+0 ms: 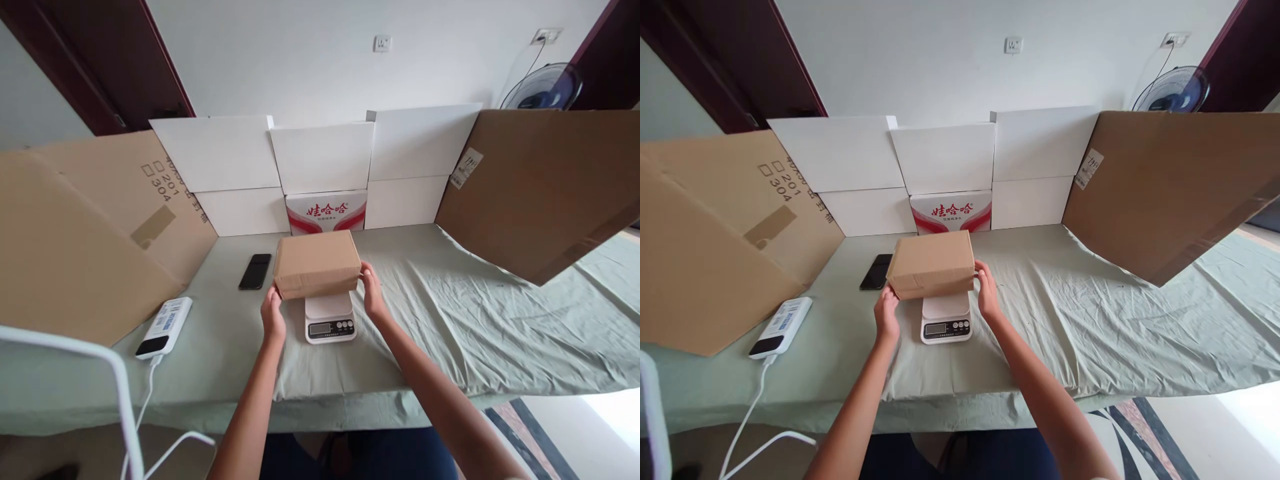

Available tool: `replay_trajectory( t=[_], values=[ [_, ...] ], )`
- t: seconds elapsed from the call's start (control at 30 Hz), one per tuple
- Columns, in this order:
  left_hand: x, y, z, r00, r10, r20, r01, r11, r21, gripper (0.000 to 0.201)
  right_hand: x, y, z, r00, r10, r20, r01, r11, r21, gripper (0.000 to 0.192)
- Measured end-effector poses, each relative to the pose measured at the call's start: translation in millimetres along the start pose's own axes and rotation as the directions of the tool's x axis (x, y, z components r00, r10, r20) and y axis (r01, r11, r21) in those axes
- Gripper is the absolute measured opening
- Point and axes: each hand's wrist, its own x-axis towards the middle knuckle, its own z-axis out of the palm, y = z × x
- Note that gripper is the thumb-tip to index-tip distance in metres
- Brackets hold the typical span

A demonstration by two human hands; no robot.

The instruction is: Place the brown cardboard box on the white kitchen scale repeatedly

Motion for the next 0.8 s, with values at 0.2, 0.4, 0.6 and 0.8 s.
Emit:
replay_trajectory(
  t=[0.2,0.4,0.6,0.8],
  values=[
    [75.7,-16.5,43.8,1.000,0.012,0.000,-0.012,0.995,-0.098,0.053,53.2,40.2,22.3,0.998,-0.055,-0.030,0.054,0.998,-0.045,0.052],
    [83.7,-38.2,49.7,0.995,-0.046,0.086,0.055,0.993,-0.107,0.064,64.0,68.9,22.4,0.996,0.063,-0.062,-0.065,0.997,-0.030,0.052],
    [85.6,-36.6,49.0,0.986,-0.102,0.133,0.116,0.988,-0.105,0.065,67.2,69.7,22.4,0.990,0.095,-0.105,-0.104,0.991,-0.082,0.047],
    [86.1,-36.8,49.9,0.985,-0.113,0.134,0.127,0.986,-0.108,0.063,68.9,75.2,21.2,0.979,0.134,-0.152,-0.145,0.987,-0.065,0.042]
  ],
)
